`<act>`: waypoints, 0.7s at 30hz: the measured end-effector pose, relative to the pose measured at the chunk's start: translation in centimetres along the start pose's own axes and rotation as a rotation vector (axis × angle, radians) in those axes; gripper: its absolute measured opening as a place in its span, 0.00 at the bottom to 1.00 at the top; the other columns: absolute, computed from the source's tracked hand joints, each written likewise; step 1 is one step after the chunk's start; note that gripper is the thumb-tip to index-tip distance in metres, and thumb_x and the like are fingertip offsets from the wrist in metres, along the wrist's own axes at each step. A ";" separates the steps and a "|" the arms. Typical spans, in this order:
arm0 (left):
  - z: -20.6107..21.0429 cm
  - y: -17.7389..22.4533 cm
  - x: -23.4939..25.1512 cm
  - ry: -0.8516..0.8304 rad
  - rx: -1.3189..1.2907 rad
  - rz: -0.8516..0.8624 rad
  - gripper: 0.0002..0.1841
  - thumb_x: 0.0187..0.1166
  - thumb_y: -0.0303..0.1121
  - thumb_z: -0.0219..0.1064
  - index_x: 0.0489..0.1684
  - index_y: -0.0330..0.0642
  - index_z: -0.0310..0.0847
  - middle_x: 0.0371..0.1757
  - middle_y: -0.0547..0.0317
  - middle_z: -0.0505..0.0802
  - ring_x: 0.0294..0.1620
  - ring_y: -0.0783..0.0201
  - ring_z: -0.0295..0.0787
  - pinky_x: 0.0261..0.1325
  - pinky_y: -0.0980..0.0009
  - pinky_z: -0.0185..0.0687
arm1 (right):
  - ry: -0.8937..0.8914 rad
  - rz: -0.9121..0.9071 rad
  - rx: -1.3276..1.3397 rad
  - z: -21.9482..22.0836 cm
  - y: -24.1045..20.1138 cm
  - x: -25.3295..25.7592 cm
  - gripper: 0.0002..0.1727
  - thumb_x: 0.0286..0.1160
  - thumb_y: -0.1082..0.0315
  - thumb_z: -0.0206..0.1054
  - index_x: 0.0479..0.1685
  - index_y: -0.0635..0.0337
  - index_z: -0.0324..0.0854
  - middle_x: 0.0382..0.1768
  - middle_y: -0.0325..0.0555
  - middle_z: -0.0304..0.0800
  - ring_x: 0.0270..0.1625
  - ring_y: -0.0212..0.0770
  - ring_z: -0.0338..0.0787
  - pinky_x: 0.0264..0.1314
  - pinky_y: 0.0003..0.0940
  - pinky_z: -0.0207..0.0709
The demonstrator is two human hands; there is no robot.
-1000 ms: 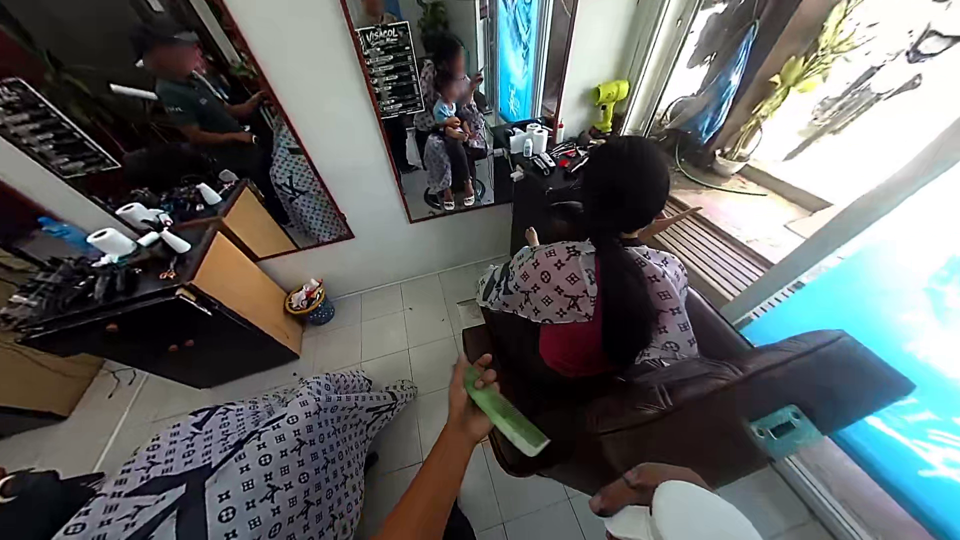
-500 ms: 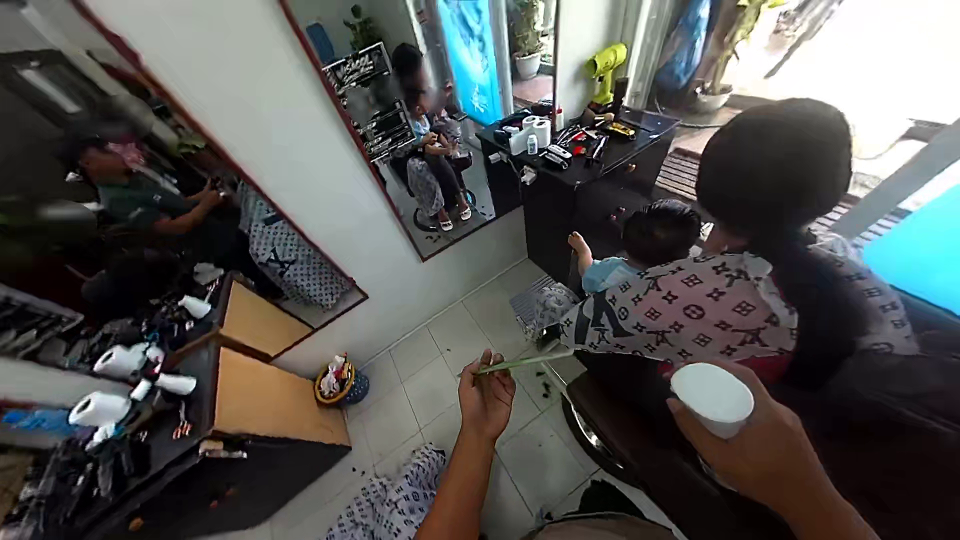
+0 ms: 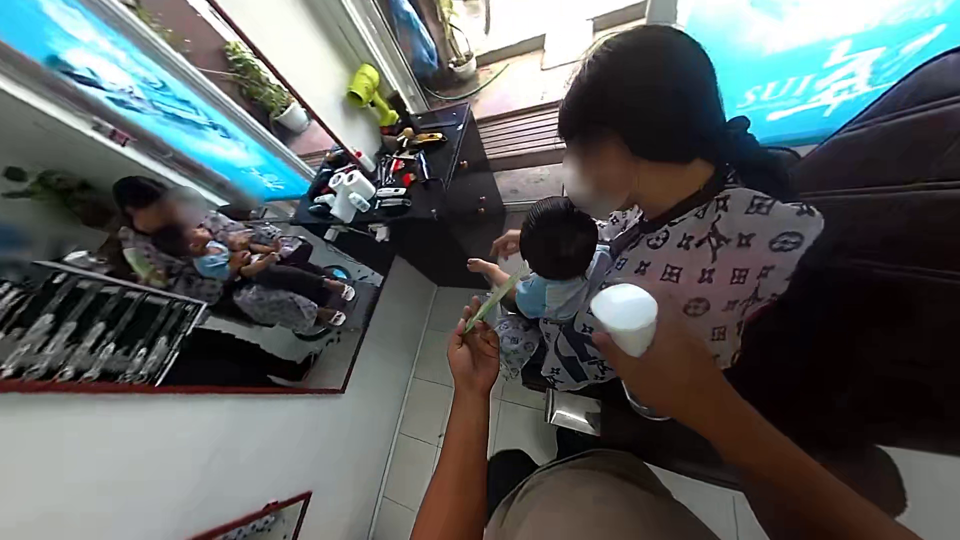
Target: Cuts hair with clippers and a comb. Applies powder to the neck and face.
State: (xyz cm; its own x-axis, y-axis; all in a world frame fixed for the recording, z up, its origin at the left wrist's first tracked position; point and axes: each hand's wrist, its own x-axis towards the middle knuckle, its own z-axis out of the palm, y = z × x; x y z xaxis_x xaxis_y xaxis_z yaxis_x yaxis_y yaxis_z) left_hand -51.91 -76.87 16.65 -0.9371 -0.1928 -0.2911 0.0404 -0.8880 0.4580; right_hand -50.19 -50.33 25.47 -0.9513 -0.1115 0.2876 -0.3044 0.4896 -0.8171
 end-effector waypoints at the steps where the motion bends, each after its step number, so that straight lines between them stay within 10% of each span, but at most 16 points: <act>1: -0.2 -0.3 1.7 -0.005 0.012 -0.050 0.20 0.91 0.36 0.38 0.56 0.45 0.81 0.56 0.58 0.94 0.39 0.68 0.94 0.38 0.75 0.89 | -0.003 0.005 -0.041 1.0 -0.5 0.8 0.40 0.75 0.50 0.70 0.81 0.66 0.66 0.55 0.61 0.90 0.51 0.50 0.93 0.53 0.48 0.87; 5: -0.5 -1.8 9.0 -0.095 0.013 -0.253 0.22 0.92 0.39 0.36 0.51 0.44 0.81 0.42 0.54 0.93 0.35 0.64 0.92 0.38 0.71 0.89 | 0.013 0.057 -0.167 5.0 -1.0 3.9 0.38 0.75 0.53 0.70 0.81 0.64 0.67 0.56 0.60 0.90 0.53 0.53 0.92 0.56 0.52 0.86; 8: -0.7 -2.4 16.3 -0.276 0.065 -0.312 0.21 0.93 0.41 0.39 0.52 0.54 0.84 0.54 0.66 0.93 0.38 0.73 0.90 0.39 0.77 0.87 | 0.075 0.152 -0.252 7.3 -1.7 5.0 0.38 0.74 0.50 0.70 0.80 0.62 0.67 0.54 0.59 0.90 0.52 0.51 0.93 0.55 0.51 0.86; 13: 2.0 -1.4 27.9 0.050 0.124 -0.254 0.12 0.93 0.37 0.39 0.51 0.48 0.69 0.46 0.63 0.89 0.45 0.69 0.89 0.55 0.71 0.86 | 0.143 0.358 -0.363 10.2 -5.6 5.3 0.40 0.74 0.48 0.70 0.84 0.57 0.64 0.52 0.54 0.91 0.48 0.44 0.93 0.52 0.45 0.87; 21: -0.6 1.9 21.5 -0.541 0.118 -0.604 0.15 0.88 0.41 0.50 0.58 0.59 0.84 0.57 0.65 0.93 0.40 0.72 0.90 0.42 0.75 0.87 | 0.231 0.517 -0.437 12.4 -10.4 5.3 0.42 0.72 0.46 0.72 0.83 0.55 0.63 0.57 0.46 0.89 0.55 0.28 0.90 0.59 0.32 0.85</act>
State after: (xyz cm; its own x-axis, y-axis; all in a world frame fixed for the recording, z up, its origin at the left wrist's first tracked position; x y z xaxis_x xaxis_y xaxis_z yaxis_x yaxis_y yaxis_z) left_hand -71.78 -82.95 10.69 -0.8246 0.5594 -0.0841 -0.5332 -0.7188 0.4462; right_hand -52.68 -66.75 29.28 -0.9186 0.3913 0.0556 0.2768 0.7374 -0.6162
